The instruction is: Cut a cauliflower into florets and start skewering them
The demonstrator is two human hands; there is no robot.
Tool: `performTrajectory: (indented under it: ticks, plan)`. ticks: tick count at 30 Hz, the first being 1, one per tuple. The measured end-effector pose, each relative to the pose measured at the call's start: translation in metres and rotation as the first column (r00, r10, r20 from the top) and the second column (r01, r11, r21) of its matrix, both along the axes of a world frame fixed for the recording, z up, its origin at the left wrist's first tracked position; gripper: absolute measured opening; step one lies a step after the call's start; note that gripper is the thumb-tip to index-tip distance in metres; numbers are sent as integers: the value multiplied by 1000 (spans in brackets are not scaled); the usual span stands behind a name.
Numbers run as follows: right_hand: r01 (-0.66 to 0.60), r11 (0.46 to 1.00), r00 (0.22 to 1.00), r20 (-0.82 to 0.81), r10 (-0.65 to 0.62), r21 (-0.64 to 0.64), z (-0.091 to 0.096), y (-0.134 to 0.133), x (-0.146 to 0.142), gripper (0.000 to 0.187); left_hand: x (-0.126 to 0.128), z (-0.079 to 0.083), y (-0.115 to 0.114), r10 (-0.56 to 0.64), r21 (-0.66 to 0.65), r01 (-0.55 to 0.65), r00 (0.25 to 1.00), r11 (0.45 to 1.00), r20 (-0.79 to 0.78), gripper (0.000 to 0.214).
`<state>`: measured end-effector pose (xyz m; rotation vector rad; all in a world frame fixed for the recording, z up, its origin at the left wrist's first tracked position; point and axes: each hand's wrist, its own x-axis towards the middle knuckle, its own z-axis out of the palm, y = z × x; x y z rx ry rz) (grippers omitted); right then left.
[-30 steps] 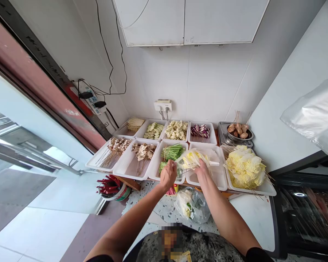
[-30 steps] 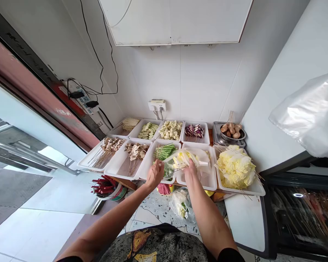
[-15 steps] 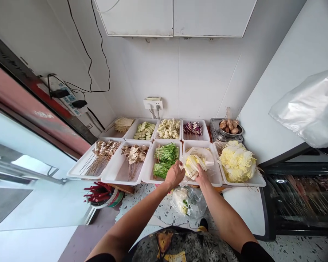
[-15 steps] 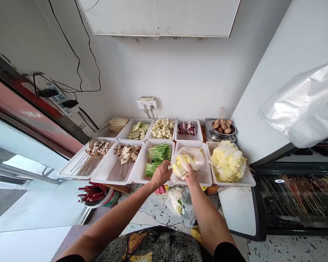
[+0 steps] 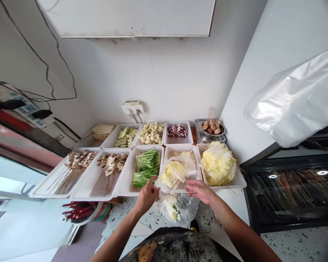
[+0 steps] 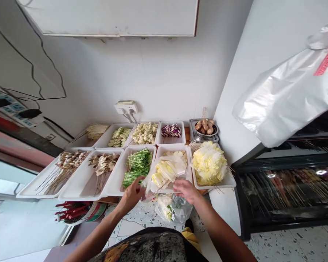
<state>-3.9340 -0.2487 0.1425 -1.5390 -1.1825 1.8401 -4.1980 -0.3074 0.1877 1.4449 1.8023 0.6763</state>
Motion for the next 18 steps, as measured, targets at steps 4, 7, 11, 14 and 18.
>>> performTrajectory:
  ticks: [4, 7, 11, 14, 18]
  plan:
    - [57, 968, 919, 366, -147, 243, 44, 41, 99, 26, -4, -14, -4, -19, 3, 20, 989, 1000, -146, 56]
    - [15, 942, 755, 614, -231, 335, 63, 111, 156, 21, -7, -16, -6, -4, -25, -1, 976, 1000, -216, 62]
    - [-173, 964, 607, 792, -57, 202, 60, 189, 179, 30, -6, -14, -5, 18, -75, -42, 956, 996, -293, 66]
    - [-322, 943, 564, 817, 119, 85, 50, 213, 175, 40, -1, -15, -4, 47, -98, -79, 955, 992, -293, 69]
    - [-480, 876, 526, 813, 252, 39, 42, 219, 172, 39, 8, -14, -4, 133, -44, -151, 952, 988, -275, 63]
